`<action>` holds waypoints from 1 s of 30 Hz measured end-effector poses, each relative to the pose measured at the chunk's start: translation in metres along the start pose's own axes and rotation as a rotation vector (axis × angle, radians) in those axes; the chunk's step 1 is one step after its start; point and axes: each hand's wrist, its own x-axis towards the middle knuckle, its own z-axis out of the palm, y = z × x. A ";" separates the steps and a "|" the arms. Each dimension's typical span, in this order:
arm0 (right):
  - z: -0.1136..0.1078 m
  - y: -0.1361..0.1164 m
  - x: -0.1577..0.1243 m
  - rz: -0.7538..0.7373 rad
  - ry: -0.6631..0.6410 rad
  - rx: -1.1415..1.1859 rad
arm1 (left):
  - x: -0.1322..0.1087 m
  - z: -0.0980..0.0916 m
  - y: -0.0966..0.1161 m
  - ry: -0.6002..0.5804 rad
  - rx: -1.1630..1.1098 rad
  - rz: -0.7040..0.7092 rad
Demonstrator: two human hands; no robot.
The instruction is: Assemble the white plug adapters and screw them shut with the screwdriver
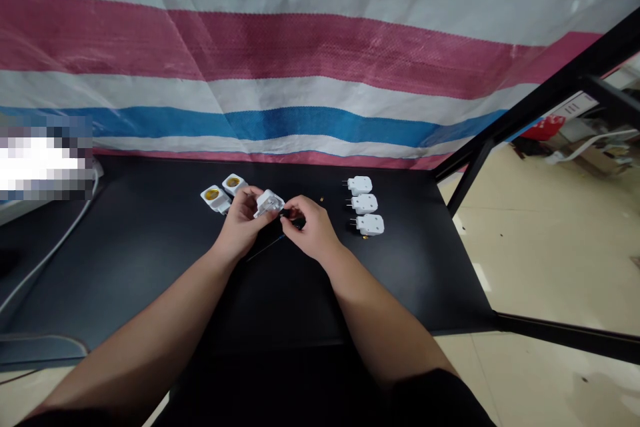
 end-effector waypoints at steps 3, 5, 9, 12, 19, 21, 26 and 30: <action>0.000 0.001 0.000 -0.005 0.002 -0.027 | 0.000 0.000 -0.001 -0.007 -0.003 -0.003; 0.001 0.001 0.000 -0.003 0.025 -0.015 | 0.000 0.000 -0.001 -0.017 -0.001 -0.004; 0.006 0.000 -0.002 0.017 0.058 0.058 | -0.001 0.000 0.000 -0.033 0.003 -0.006; 0.009 0.000 -0.003 0.053 0.060 0.114 | 0.000 0.000 0.000 -0.025 -0.009 -0.006; 0.012 0.006 -0.003 0.123 0.084 0.160 | 0.000 -0.001 -0.002 -0.025 -0.005 -0.006; 0.012 0.007 -0.003 0.132 0.096 0.177 | -0.001 -0.001 -0.002 -0.030 -0.003 -0.005; 0.012 0.009 -0.003 0.142 0.092 0.214 | -0.001 0.000 0.000 -0.023 -0.009 -0.014; 0.012 0.009 -0.004 0.134 0.088 0.201 | -0.001 0.001 0.001 -0.014 -0.011 -0.016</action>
